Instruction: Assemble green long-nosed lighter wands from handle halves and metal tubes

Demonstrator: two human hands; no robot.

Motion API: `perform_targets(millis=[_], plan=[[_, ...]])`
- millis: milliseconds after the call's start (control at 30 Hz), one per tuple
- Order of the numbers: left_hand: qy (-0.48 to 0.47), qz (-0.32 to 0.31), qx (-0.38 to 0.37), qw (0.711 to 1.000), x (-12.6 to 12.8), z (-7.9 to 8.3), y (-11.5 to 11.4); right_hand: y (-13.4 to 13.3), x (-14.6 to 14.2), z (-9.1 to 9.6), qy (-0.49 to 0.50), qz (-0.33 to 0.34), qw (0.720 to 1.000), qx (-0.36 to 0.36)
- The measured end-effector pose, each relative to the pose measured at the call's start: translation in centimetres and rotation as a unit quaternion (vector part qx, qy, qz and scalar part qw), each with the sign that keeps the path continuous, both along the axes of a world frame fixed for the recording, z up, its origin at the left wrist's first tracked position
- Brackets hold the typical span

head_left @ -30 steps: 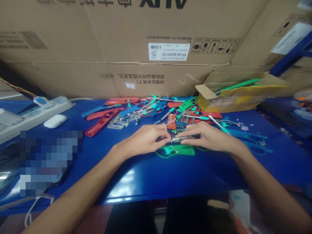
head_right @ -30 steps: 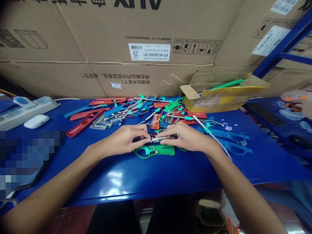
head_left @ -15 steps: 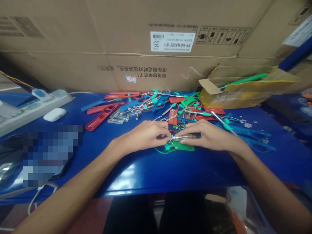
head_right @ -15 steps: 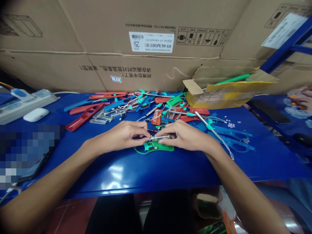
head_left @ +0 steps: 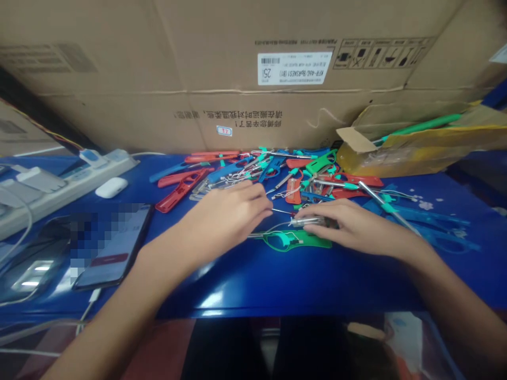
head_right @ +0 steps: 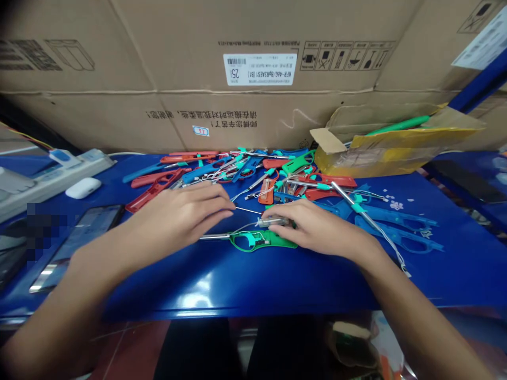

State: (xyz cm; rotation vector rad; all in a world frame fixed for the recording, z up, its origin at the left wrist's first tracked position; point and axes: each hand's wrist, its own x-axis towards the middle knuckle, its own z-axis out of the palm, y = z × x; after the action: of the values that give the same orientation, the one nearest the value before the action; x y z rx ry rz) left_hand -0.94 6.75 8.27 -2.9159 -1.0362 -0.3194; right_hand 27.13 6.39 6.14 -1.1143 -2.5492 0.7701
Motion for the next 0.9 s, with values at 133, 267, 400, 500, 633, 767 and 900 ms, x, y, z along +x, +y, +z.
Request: perform_targets(millis=[133, 267, 400, 500, 633, 767, 900], plan=[[-0.027, 0.03, -0.003, 0.999, -0.6, -2.1, -3.3, -1.5, -0.4, 0.0, -0.012, -0.01, 0.999, 0.045], [-0.068, 0.082, 0.015, 0.994, -0.4, -4.9, -5.6, -3.5, 0.0, -0.8, -0.016, -0.069, 0.995, 0.067], [-0.103, 0.115, 0.053, 0.987, -0.3, -6.2, -6.3, -5.3, 0.2, -2.1, 0.029, -0.126, 0.989, 0.077], [-0.117, 0.114, 0.047, 0.985, -0.3, -6.6, -6.4, -6.1, 0.0, -3.1, 0.062, -0.141, 0.983, 0.1], [-0.116, 0.097, 0.026, 0.988, -0.2, -7.1, -6.7, -6.3, -0.2, -4.3, 0.089, -0.164, 0.974, 0.132], [-0.11, 0.09, 0.01, 0.99, 0.3, -7.1, -6.8, -6.6, -0.5, -5.3, 0.082, -0.195, 0.97, 0.123], [-0.127, 0.105, 0.001, 0.986, 1.8, -6.5, -6.3, -6.9, -0.6, -5.7, 0.089, -0.205, 0.966, 0.128]])
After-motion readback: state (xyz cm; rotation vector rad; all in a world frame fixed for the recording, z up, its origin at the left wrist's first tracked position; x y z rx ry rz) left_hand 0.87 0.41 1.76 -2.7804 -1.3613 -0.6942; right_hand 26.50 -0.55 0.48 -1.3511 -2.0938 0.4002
